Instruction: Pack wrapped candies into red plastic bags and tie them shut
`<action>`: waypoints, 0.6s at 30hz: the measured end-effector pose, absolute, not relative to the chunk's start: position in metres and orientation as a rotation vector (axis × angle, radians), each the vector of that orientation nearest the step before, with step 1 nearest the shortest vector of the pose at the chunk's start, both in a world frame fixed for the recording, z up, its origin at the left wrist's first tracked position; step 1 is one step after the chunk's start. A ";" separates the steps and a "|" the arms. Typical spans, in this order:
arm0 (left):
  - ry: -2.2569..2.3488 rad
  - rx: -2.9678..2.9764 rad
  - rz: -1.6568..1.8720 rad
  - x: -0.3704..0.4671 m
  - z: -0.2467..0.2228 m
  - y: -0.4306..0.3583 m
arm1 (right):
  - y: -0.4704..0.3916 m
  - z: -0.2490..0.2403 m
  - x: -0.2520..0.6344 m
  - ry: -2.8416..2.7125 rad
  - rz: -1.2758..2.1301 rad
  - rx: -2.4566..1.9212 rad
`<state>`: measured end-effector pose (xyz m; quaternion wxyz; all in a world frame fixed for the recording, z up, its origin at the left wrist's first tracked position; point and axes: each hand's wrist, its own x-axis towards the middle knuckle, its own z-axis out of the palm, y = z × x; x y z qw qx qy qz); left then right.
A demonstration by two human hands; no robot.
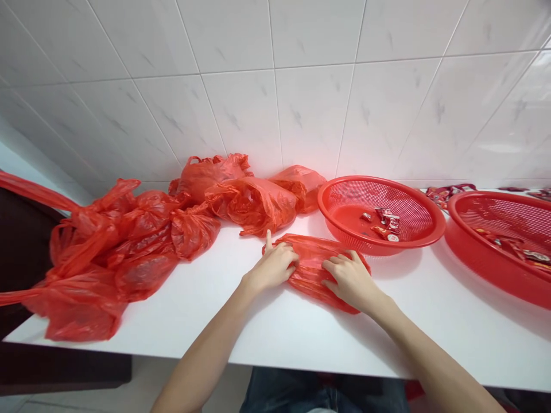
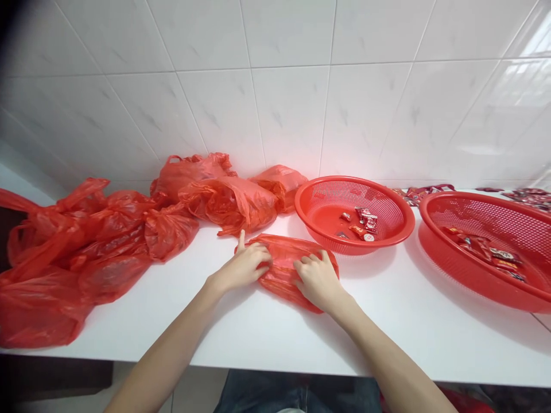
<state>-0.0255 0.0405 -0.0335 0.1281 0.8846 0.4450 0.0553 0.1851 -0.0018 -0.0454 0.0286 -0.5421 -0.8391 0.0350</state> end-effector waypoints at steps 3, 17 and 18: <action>1.382 2.461 0.084 -0.033 -0.032 0.042 | -0.002 -0.041 0.189 -2.531 0.204 -1.897; 1.391 2.526 0.225 -0.036 -0.037 0.049 | -0.006 -0.033 0.197 -2.426 0.328 -1.943; 1.428 2.502 0.188 -0.037 -0.039 0.050 | -0.006 -0.032 0.197 -2.413 0.348 -1.976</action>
